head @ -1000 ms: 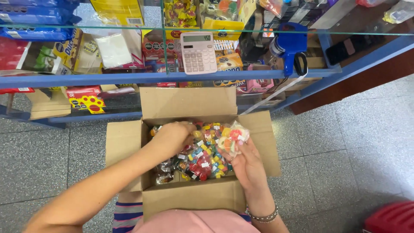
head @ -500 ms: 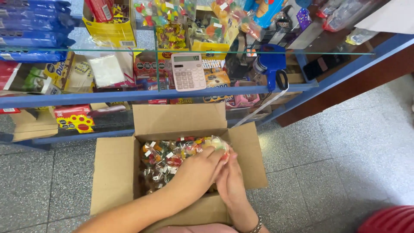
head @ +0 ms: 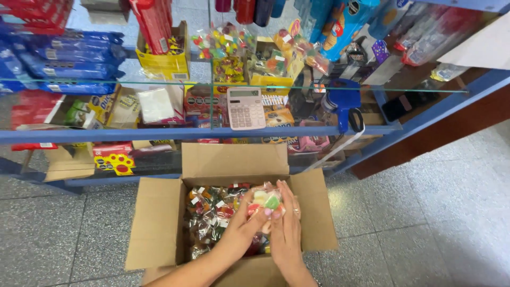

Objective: Packing small colorful packaged sweets into a cardboard box from a store shelf.

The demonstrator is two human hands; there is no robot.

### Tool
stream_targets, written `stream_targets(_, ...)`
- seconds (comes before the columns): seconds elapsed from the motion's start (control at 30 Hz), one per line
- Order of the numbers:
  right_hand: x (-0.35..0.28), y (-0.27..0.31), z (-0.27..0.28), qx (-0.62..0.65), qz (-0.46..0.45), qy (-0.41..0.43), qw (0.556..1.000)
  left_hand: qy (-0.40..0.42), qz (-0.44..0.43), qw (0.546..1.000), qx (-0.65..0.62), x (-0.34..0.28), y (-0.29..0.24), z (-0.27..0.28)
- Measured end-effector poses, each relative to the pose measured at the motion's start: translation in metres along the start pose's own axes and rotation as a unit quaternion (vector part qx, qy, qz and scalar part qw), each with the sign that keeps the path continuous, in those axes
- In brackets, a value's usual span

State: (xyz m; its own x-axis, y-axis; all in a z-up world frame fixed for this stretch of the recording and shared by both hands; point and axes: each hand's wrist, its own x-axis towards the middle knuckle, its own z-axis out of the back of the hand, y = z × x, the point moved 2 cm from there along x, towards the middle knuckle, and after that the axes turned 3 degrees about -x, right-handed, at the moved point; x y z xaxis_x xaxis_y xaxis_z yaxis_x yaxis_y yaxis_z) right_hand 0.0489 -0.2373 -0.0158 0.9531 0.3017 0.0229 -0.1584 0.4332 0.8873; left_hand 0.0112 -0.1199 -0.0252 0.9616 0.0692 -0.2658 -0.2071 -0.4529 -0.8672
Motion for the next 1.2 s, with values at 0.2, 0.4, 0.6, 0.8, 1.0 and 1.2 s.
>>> stream_targets(0.2,0.001,0.014,0.009,-0.021,-0.014,0.062,0.998,-0.077,0.091,0.977,-0.178,0.001,-0.032,0.031)
stream_targets(0.4,0.008,-0.012,0.019,-0.052,-0.061,0.06,0.995,-0.206,-0.165,0.955,0.135,0.004,-0.222,0.104)
stream_targets(0.6,0.01,-0.034,0.008,-0.062,-0.087,0.091,0.99,-0.374,-0.107,0.728,0.564,0.082,-0.316,0.2)
stream_targets(0.8,0.012,-0.034,0.011,-0.064,-0.14,0.096,0.983,-0.38,-0.095,0.623,0.677,0.142,-0.301,0.265)
stream_targets(1.0,0.009,-0.062,0.021,-0.135,0.033,0.107,0.985,-0.367,-0.351,0.517,0.689,0.06,-0.273,0.194)
stream_targets(1.2,0.001,-0.034,0.03,-0.169,0.091,0.106,0.976,0.019,-0.417,0.511,0.751,0.028,-0.176,0.12)
